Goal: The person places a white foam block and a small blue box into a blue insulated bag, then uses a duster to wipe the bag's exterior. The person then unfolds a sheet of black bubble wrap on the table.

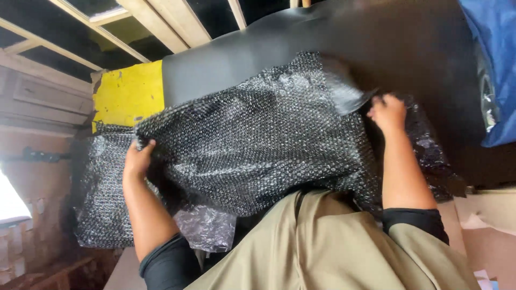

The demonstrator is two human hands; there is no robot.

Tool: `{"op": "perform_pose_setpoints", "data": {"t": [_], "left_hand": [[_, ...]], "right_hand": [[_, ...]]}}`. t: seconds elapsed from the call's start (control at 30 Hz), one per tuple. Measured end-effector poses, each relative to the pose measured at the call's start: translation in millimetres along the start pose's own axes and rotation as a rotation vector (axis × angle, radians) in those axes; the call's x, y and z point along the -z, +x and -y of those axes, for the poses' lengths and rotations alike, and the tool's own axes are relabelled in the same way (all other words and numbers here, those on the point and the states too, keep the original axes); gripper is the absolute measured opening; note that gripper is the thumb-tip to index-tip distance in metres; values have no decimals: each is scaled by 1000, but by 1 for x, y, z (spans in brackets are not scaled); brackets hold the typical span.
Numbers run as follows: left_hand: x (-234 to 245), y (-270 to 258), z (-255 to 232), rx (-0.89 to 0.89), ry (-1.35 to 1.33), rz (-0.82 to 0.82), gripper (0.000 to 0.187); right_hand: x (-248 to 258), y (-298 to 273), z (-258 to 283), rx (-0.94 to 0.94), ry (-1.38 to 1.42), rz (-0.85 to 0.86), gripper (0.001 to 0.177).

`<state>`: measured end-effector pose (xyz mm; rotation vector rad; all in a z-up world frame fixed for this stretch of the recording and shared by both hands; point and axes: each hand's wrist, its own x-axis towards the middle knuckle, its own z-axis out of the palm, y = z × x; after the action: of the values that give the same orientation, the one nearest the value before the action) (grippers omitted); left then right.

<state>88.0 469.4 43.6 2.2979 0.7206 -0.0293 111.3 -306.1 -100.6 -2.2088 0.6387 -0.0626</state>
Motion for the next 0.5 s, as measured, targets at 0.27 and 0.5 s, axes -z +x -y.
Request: {"op": "perform_pose_setpoints", "data": {"t": [0.27, 0.5], "left_hand": [[94, 26, -34, -1043, -81, -594, 34], [112, 55, -26, -832, -232, -747, 49]], "right_hand": [[90, 135, -35, -472, 1327, -230, 59], [133, 211, -50, -34, 1327, 94, 71]]}}
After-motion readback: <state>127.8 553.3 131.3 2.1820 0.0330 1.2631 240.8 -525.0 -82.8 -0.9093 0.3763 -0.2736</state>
